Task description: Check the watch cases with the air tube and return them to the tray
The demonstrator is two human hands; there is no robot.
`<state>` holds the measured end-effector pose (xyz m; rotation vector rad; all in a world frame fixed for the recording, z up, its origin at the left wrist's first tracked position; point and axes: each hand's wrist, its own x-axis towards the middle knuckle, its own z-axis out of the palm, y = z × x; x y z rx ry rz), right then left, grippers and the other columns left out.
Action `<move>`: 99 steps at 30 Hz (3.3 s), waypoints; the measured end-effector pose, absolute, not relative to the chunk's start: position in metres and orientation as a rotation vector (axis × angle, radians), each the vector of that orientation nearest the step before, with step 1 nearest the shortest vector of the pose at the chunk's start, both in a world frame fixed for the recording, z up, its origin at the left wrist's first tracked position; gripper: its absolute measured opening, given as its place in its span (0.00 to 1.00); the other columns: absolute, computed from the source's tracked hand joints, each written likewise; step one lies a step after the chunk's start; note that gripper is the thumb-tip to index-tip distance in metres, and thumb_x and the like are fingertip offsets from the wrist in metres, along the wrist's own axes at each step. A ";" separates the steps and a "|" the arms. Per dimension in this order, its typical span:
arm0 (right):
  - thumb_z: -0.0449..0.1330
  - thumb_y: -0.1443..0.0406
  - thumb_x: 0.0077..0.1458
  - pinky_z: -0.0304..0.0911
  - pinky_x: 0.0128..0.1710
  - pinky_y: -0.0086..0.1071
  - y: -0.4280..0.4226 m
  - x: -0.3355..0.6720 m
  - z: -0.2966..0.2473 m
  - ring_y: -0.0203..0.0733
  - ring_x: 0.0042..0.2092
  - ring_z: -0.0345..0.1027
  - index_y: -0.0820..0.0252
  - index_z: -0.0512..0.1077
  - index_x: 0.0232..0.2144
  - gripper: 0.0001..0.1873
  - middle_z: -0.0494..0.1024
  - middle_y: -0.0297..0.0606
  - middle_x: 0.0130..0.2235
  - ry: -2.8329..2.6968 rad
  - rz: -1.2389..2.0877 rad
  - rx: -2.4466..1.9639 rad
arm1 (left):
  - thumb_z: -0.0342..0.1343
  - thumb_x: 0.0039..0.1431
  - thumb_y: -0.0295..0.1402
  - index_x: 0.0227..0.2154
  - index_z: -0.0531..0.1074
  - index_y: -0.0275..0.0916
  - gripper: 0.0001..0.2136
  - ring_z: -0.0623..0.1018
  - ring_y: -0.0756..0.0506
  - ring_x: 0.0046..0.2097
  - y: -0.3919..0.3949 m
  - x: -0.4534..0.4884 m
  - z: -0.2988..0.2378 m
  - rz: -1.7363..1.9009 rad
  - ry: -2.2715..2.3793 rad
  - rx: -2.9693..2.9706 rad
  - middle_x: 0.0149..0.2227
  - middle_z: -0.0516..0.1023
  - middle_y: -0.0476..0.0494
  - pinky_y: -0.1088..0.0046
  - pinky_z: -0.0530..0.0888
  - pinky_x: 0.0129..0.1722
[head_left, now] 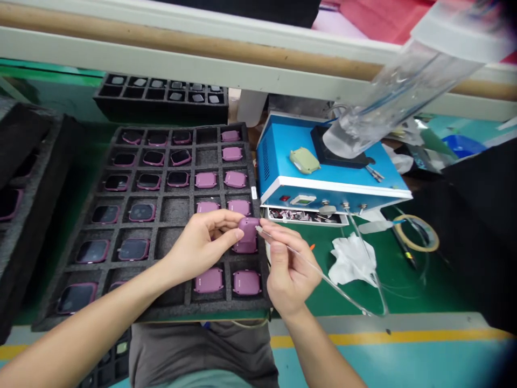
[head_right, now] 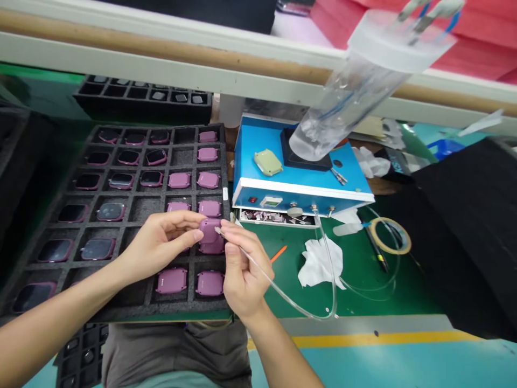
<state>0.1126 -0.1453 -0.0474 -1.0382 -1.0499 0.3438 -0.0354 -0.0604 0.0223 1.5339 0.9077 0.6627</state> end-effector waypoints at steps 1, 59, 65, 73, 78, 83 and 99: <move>0.58 0.70 0.68 0.82 0.51 0.51 -0.145 0.113 -0.048 0.50 0.54 0.81 0.54 0.78 0.46 0.11 0.83 0.42 0.47 -1.050 0.342 -1.045 | 0.63 0.59 0.32 0.41 0.82 0.35 0.09 0.83 0.45 0.38 -0.060 -0.035 0.022 0.662 0.902 1.532 0.39 0.87 0.42 0.72 0.79 0.36; 0.59 0.72 0.66 0.79 0.52 0.49 -0.144 0.114 -0.051 0.49 0.54 0.79 0.53 0.80 0.47 0.14 0.83 0.42 0.49 -1.091 0.379 -1.027 | 0.62 0.60 0.35 0.45 0.81 0.33 0.14 0.84 0.43 0.42 -0.061 -0.039 0.019 0.644 0.919 1.616 0.43 0.87 0.39 0.70 0.78 0.38; 0.59 0.72 0.66 0.79 0.53 0.48 -0.144 0.114 -0.050 0.48 0.53 0.79 0.53 0.80 0.47 0.14 0.83 0.42 0.49 -1.095 0.376 -1.027 | 0.62 0.60 0.36 0.46 0.81 0.33 0.15 0.84 0.42 0.43 -0.061 -0.039 0.019 0.649 0.922 1.612 0.44 0.87 0.38 0.69 0.78 0.39; 0.59 0.72 0.66 0.79 0.52 0.49 -0.144 0.114 -0.050 0.48 0.53 0.79 0.53 0.80 0.47 0.14 0.83 0.42 0.49 -1.087 0.397 -1.024 | 0.62 0.60 0.36 0.45 0.81 0.32 0.14 0.84 0.42 0.41 -0.061 -0.040 0.019 0.644 0.922 1.623 0.42 0.87 0.38 0.69 0.78 0.38; 0.59 0.72 0.66 0.80 0.52 0.49 -0.144 0.114 -0.051 0.49 0.53 0.79 0.53 0.80 0.47 0.14 0.83 0.42 0.49 -1.095 0.384 -1.035 | 0.63 0.60 0.36 0.45 0.81 0.32 0.15 0.84 0.42 0.42 -0.061 -0.039 0.018 0.648 0.918 1.598 0.43 0.87 0.37 0.68 0.78 0.40; 0.59 0.72 0.66 0.80 0.52 0.49 -0.145 0.114 -0.051 0.48 0.53 0.79 0.53 0.80 0.47 0.13 0.83 0.42 0.49 -1.096 0.387 -1.048 | 0.63 0.60 0.36 0.45 0.81 0.33 0.14 0.84 0.41 0.43 -0.061 -0.039 0.018 0.650 0.921 1.605 0.43 0.87 0.37 0.68 0.78 0.39; 0.59 0.71 0.67 0.79 0.52 0.47 -0.143 0.114 -0.048 0.47 0.52 0.80 0.53 0.80 0.46 0.12 0.84 0.41 0.48 -1.111 0.355 -1.048 | 0.63 0.60 0.36 0.45 0.81 0.35 0.13 0.85 0.41 0.43 -0.061 -0.040 0.018 0.637 0.931 1.611 0.43 0.87 0.38 0.69 0.79 0.40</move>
